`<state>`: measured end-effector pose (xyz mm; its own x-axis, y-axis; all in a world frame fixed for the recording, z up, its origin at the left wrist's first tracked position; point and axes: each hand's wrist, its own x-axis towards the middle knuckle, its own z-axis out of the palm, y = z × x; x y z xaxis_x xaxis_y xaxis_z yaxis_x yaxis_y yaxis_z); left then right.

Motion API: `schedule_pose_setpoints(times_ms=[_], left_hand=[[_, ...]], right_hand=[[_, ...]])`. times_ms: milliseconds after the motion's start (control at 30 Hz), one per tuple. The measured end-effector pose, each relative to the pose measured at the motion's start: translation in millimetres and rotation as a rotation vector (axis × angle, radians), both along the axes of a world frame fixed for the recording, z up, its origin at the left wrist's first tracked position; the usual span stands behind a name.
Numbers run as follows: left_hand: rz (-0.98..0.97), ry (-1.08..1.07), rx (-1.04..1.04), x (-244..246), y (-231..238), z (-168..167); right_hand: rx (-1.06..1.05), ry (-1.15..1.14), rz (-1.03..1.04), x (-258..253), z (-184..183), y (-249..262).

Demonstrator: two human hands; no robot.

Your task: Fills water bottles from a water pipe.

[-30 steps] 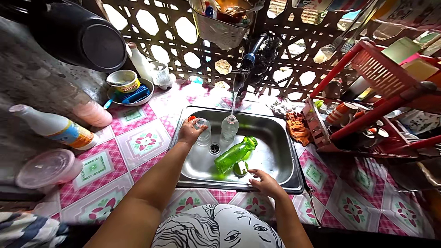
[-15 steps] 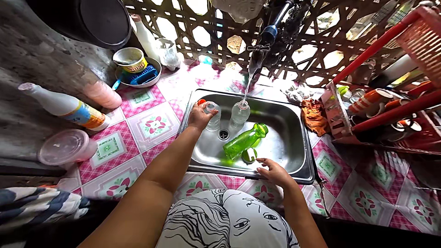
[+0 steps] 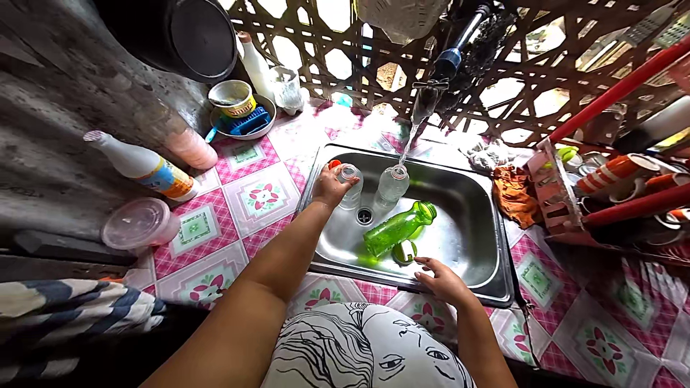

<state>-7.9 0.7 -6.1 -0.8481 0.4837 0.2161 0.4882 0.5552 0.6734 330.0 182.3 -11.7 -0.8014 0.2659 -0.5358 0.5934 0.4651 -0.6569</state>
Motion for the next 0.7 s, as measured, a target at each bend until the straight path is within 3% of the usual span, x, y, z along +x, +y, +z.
schedule_pose_setpoints(times_ms=[700], left_hand=[[-0.011,0.049,0.086,6,1,-3]], right_hand=[[0.037,-0.006,0.005,-8,8,9]])
